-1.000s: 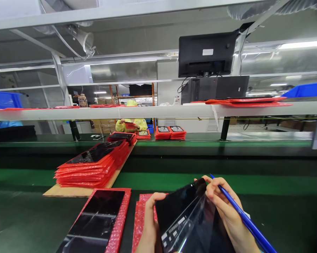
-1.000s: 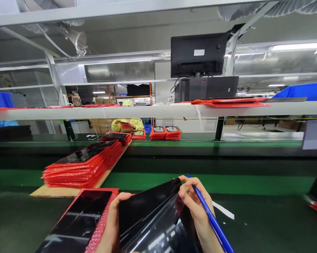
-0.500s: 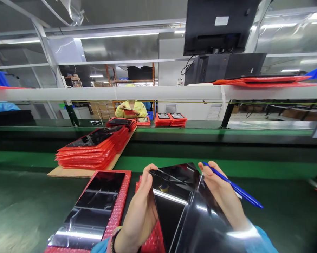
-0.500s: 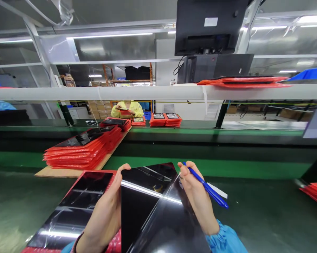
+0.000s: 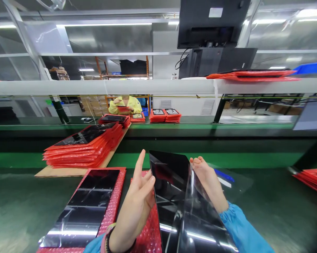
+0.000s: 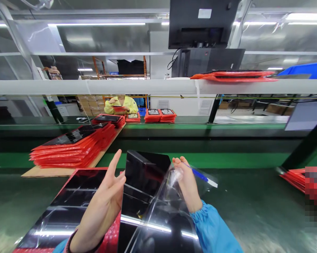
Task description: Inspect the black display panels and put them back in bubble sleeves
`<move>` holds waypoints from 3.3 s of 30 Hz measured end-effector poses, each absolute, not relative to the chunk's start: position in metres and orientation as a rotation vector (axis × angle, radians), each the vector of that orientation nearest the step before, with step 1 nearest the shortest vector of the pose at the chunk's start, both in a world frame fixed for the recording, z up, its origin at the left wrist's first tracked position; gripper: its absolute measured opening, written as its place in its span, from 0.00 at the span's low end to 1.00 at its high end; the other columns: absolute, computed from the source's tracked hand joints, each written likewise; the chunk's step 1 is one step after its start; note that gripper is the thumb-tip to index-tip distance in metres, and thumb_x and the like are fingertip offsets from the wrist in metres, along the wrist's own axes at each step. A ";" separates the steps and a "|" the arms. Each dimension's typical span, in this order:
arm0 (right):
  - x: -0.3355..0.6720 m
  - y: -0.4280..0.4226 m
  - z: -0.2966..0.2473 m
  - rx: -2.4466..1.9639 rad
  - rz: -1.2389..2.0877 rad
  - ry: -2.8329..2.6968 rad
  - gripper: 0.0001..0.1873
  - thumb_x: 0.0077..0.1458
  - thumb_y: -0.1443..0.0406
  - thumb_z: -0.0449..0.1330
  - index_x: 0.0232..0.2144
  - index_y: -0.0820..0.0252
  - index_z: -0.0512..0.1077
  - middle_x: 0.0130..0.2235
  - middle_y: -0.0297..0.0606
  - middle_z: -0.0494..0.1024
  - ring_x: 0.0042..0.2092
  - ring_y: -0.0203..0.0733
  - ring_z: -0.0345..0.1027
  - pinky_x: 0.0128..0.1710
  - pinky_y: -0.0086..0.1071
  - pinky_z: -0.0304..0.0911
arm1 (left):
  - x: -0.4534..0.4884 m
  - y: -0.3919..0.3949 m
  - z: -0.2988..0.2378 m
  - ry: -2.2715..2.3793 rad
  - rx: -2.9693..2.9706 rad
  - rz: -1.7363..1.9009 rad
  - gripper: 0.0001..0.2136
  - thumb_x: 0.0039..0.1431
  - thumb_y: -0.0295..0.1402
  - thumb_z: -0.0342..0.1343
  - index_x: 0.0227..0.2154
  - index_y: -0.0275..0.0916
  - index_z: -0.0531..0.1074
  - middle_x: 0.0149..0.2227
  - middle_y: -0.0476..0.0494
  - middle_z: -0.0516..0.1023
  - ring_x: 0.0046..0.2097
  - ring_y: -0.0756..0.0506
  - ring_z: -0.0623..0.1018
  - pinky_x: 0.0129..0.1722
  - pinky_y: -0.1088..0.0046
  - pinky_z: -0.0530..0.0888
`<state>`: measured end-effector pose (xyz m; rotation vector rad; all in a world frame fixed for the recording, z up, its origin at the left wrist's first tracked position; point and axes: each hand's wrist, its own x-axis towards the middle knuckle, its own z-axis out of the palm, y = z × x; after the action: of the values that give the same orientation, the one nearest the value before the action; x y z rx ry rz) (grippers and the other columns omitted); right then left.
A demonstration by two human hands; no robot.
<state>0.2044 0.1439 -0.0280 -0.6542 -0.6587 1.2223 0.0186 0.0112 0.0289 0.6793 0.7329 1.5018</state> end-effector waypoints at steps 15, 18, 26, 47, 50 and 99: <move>0.212 0.155 -0.037 -0.625 1.361 -0.635 0.10 0.59 0.66 0.58 0.26 0.64 0.68 0.27 0.29 0.71 0.30 0.33 0.69 0.30 0.30 0.68 | 0.023 0.014 0.019 0.553 0.727 1.471 0.21 0.61 0.32 0.50 0.58 0.50 0.61 0.62 0.59 0.62 0.65 0.50 0.53 0.63 0.72 0.49; 0.210 0.154 -0.035 -0.628 1.351 -0.616 0.11 0.59 0.66 0.58 0.24 0.64 0.67 0.26 0.28 0.70 0.29 0.33 0.69 0.30 0.30 0.68 | 0.023 0.013 0.017 0.524 0.736 1.457 0.21 0.62 0.32 0.48 0.58 0.50 0.61 0.61 0.59 0.63 0.65 0.50 0.53 0.63 0.73 0.48; 0.207 0.137 -0.010 -0.655 1.330 -0.587 0.15 0.38 0.72 0.66 0.20 0.57 0.62 0.20 0.22 0.65 0.27 0.33 0.68 0.37 0.32 0.69 | 0.024 0.010 0.019 0.435 0.729 1.437 0.21 0.61 0.31 0.49 0.57 0.52 0.62 0.62 0.60 0.61 0.67 0.49 0.48 0.65 0.69 0.39; 0.200 0.070 0.019 -0.610 0.826 -0.988 0.19 0.45 0.69 0.67 0.38 0.49 0.65 0.49 0.35 0.74 0.58 0.48 0.60 0.56 0.43 0.54 | 0.027 -0.021 0.033 0.476 1.135 1.370 0.31 0.56 0.31 0.55 0.60 0.62 0.52 0.63 0.58 0.58 0.66 0.42 0.46 0.64 0.60 0.42; 0.199 0.068 0.022 -0.632 0.806 -1.059 0.19 0.47 0.68 0.66 0.40 0.48 0.64 0.58 0.38 0.67 0.62 0.49 0.56 0.57 0.43 0.55 | 0.029 -0.020 0.032 0.573 1.111 1.405 0.33 0.55 0.24 0.56 0.58 0.64 0.55 0.63 0.60 0.59 0.66 0.44 0.50 0.64 0.65 0.46; 0.234 0.040 -0.147 -0.945 0.828 -1.828 0.14 0.60 0.57 0.52 0.44 0.55 0.71 0.60 0.50 0.66 0.60 0.44 0.61 0.56 0.29 0.58 | -0.058 -0.009 -0.082 1.448 0.792 1.011 0.28 0.24 0.52 0.69 0.22 0.38 0.65 0.16 0.58 0.61 0.17 0.56 0.62 0.18 0.78 0.62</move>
<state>0.2339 0.0395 -0.1466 -0.9447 -1.8276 0.8284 -0.0578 -0.0090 -0.0815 0.7918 1.4479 1.0105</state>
